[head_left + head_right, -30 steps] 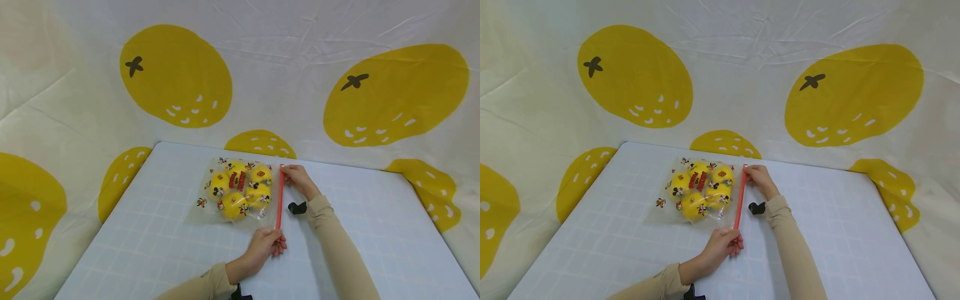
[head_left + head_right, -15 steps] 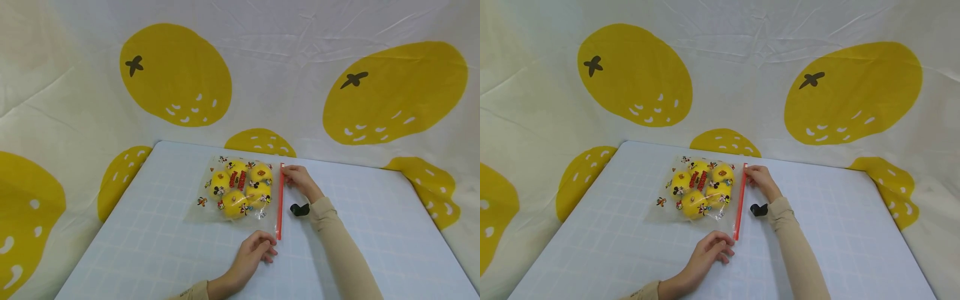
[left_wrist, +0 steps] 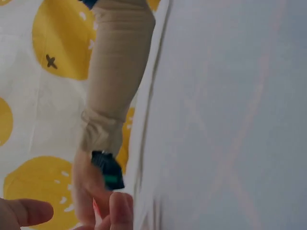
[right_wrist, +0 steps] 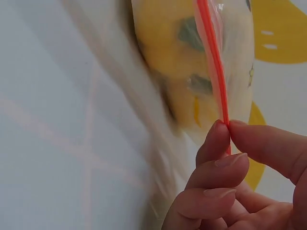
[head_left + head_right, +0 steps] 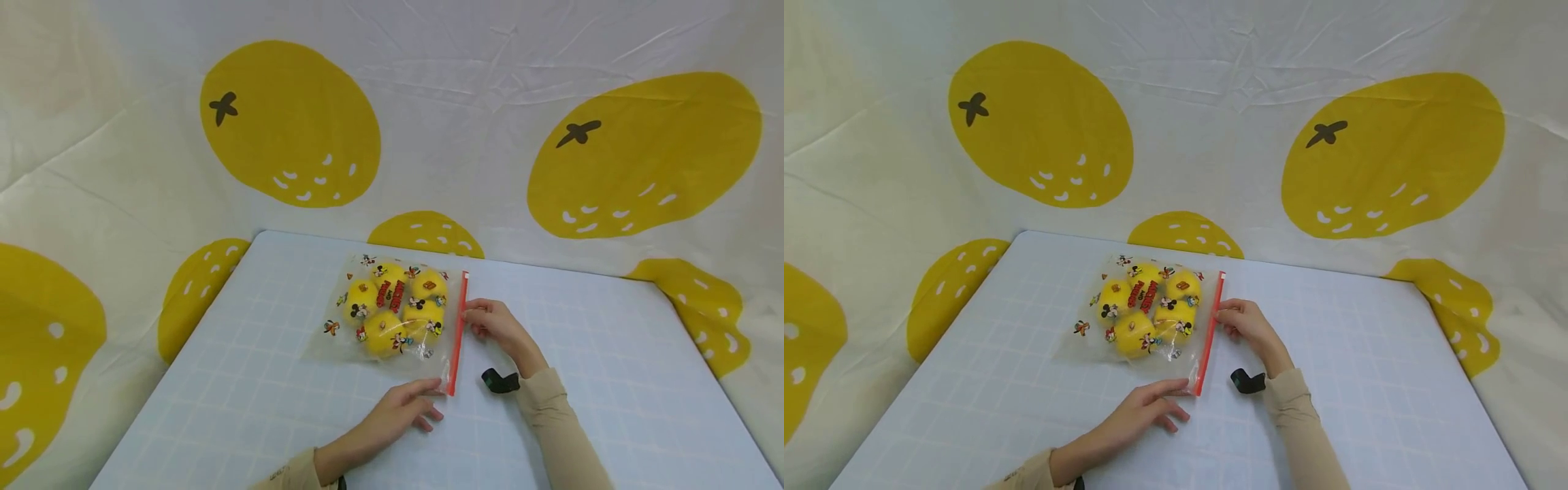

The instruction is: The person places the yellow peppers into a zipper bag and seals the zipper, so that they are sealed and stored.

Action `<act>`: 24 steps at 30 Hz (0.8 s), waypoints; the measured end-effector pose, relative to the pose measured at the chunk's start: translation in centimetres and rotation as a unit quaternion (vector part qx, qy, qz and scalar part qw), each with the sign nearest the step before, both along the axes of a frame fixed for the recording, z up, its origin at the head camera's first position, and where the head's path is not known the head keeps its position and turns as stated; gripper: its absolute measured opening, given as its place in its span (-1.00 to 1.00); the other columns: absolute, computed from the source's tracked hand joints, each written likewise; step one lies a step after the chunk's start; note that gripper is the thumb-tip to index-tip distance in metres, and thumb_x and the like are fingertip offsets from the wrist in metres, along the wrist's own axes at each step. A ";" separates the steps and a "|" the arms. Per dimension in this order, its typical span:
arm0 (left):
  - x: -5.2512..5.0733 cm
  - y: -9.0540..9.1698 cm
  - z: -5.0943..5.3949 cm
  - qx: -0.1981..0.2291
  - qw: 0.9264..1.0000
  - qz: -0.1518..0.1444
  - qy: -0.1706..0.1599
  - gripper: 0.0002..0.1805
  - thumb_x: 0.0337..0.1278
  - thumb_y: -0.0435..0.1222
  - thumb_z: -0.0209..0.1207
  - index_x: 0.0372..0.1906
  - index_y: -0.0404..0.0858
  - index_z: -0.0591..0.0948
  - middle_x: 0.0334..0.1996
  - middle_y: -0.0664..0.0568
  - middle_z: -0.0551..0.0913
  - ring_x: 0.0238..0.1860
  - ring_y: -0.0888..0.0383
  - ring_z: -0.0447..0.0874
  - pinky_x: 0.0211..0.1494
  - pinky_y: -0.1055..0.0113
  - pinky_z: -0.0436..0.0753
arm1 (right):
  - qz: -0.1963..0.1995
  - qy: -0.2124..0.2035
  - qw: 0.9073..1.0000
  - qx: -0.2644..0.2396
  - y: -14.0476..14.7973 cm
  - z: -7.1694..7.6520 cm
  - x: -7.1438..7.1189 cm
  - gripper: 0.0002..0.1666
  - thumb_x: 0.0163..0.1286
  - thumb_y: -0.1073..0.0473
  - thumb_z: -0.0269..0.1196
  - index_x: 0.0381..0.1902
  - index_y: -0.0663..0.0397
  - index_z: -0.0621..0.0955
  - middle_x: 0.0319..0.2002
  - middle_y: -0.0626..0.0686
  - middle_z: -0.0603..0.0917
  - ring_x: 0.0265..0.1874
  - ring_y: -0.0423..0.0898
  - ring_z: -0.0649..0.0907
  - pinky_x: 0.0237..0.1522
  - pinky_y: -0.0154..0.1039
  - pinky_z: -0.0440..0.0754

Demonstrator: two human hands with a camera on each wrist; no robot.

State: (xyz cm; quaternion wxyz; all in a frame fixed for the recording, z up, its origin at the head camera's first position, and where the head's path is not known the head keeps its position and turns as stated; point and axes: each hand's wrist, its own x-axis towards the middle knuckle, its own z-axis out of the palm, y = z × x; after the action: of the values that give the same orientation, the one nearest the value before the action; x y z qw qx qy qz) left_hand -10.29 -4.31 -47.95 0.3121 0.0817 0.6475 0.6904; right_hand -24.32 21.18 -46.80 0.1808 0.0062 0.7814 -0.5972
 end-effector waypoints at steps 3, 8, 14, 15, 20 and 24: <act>-0.9 -1.5 1.0 -0.014 0.999 -0.030 0.022 -0.60 0.42 -0.30 0.02 0.28 -0.26 0.52 0.12 -0.09 0.64 -0.09 -0.03 0.70 -0.07 0.21 0.67 | -0.014 -0.003 1.000 0.010 0.3 0.1 0.9 -0.51 0.41 0.17 0.23 0.18 0.38 0.48 -0.49 0.04 0.58 -0.54 -0.11 0.48 -0.47 -0.31 0.47; -2.2 -4.8 2.6 -0.060 0.990 -0.048 0.121 -0.64 0.47 -0.24 0.02 0.20 -0.30 0.56 0.09 -0.11 0.63 -0.06 -0.08 0.65 -0.12 0.24 0.66 | 0.006 -0.011 0.999 0.048 0.0 0.6 2.6 -0.56 0.44 0.06 0.22 0.07 0.34 0.58 -0.40 0.08 0.64 -0.51 -0.06 0.51 -0.49 -0.27 0.48; -4.3 -9.3 3.7 -0.209 0.889 0.117 0.390 -0.66 0.36 -0.29 0.14 0.18 -0.22 0.57 0.18 -0.14 0.53 0.19 -0.13 0.37 0.14 -0.08 0.38 | 0.037 0.005 0.998 0.049 -1.5 0.2 3.9 -0.75 0.41 0.17 0.24 -0.25 0.31 0.65 -0.60 0.02 0.51 -0.62 -0.10 0.43 -0.57 -0.29 0.39; -4.9 -10.0 3.5 -0.245 0.866 0.138 0.414 -0.61 0.33 -0.30 0.15 0.23 -0.20 0.55 0.25 -0.19 0.46 0.26 -0.19 0.29 0.16 -0.17 0.29 | 0.031 0.008 0.998 0.048 -1.5 0.1 4.0 -0.76 0.40 0.18 0.25 -0.27 0.32 0.65 -0.61 0.02 0.50 -0.63 -0.10 0.42 -0.57 -0.29 0.38; -7.4 -12.4 1.4 -0.349 0.849 0.107 0.382 -0.40 0.38 -0.17 0.14 0.47 -0.01 0.33 0.48 -0.39 0.03 0.39 -0.53 -0.02 0.14 -0.54 0.07 | 0.004 0.001 0.999 0.053 -0.7 -0.3 4.1 -0.79 0.40 0.21 0.23 -0.28 0.32 0.64 -0.60 0.03 0.50 -0.61 -0.09 0.43 -0.55 -0.31 0.38; -8.5 -12.6 -0.2 -0.324 0.883 0.061 0.333 -0.36 0.43 -0.08 0.09 0.53 0.10 0.21 0.51 -0.35 0.00 0.42 -0.50 0.00 0.17 -0.60 0.01 | 0.012 0.001 0.998 0.054 0.1 -0.3 4.1 -0.76 0.41 0.19 0.22 -0.24 0.33 0.64 -0.57 0.05 0.52 -0.58 -0.07 0.45 -0.52 -0.29 0.42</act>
State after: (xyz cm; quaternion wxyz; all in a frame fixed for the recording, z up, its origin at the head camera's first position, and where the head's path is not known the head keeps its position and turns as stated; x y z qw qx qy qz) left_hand -18.84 -16.96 -48.16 0.0444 0.1617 0.9048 0.3914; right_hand -20.20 21.29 -47.06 0.1861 0.0062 0.8130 -0.5516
